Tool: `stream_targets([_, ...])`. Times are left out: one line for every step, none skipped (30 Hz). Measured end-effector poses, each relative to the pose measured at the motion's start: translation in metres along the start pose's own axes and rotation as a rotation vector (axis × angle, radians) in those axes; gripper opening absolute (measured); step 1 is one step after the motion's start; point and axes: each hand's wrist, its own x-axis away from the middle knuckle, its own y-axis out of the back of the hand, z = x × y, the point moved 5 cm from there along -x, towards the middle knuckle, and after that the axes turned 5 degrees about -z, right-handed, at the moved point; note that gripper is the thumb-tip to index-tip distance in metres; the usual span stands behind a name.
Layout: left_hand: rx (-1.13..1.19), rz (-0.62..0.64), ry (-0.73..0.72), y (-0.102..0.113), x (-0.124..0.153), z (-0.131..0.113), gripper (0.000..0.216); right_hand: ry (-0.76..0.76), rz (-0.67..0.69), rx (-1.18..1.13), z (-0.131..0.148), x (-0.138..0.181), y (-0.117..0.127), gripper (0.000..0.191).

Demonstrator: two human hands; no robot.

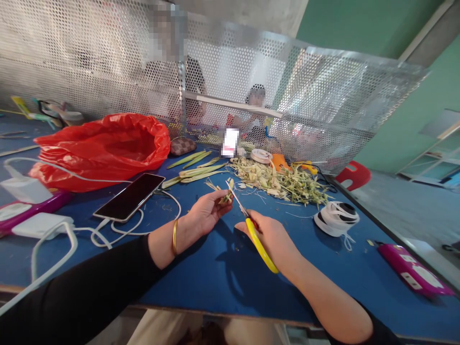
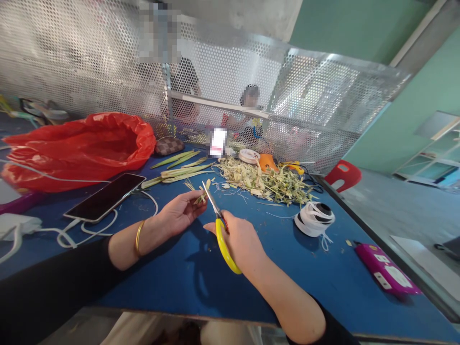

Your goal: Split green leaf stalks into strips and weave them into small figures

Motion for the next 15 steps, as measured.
stream_targets([-0.003, 0.001, -0.002, 0.000, 0.000, 0.000, 0.009, 0.007, -0.005, -0.006, 0.000, -0.001, 0.000, 0.026])
stream_targets([-0.005, 0.004, -0.006, -0.001, 0.001, -0.001, 0.009, 0.014, -0.005, -0.016, -0.001, -0.001, 0.000, 0.027])
stream_targets([-0.005, 0.005, -0.012, -0.001, 0.002, -0.002, 0.008, 0.016, -0.004, -0.026, -0.002, -0.002, 0.000, 0.029])
stream_targets([-0.004, 0.006, -0.017, -0.002, 0.002, -0.003, 0.007, 0.014, -0.010, -0.029, -0.004, -0.003, 0.001, 0.030])
stream_targets([-0.003, 0.006, -0.021, -0.002, 0.003, -0.004, 0.005, 0.010, -0.025, -0.021, -0.007, -0.005, 0.004, 0.031])
stream_targets([-0.003, 0.007, -0.024, -0.002, 0.004, -0.005, 0.003, 0.004, -0.049, 0.004, -0.010, -0.007, 0.007, 0.032])
stream_targets([-0.003, 0.010, -0.028, -0.003, 0.005, -0.006, 0.003, -0.006, -0.080, 0.046, -0.013, -0.009, 0.011, 0.033])
stream_targets([-0.005, 0.019, -0.031, -0.003, 0.006, -0.007, 0.004, -0.022, -0.114, 0.103, -0.017, -0.011, 0.016, 0.033])
stream_targets([-0.009, 0.033, -0.034, -0.004, 0.007, -0.008, 0.005, -0.041, -0.140, 0.172, -0.021, -0.014, 0.020, 0.034])
stream_targets([-0.017, 0.050, -0.037, -0.005, 0.009, -0.008, 0.008, -0.064, -0.153, 0.242, -0.024, -0.016, 0.023, 0.034])
stream_targets([-0.027, 0.062, -0.039, -0.006, 0.010, -0.009, 0.010, -0.086, -0.153, 0.305, -0.028, -0.019, 0.024, 0.033])
stream_targets([-0.040, 0.066, -0.041, -0.007, 0.010, -0.009, 0.011, -0.103, -0.147, 0.356, -0.031, -0.021, 0.025, 0.032])
stream_targets([-0.057, 0.062, -0.041, -0.007, 0.011, -0.009, 0.012, -0.111, -0.136, 0.396, -0.033, -0.022, 0.024, 0.031])
stream_targets([-0.076, 0.044, -0.045, -0.006, 0.011, -0.009, 0.012, -0.112, -0.121, 0.427, -0.035, -0.023, 0.022, 0.029])
stream_targets([-0.098, 0.018, -0.052, -0.005, 0.012, -0.009, 0.012, -0.107, -0.103, 0.448, -0.035, -0.024, 0.020, 0.029])
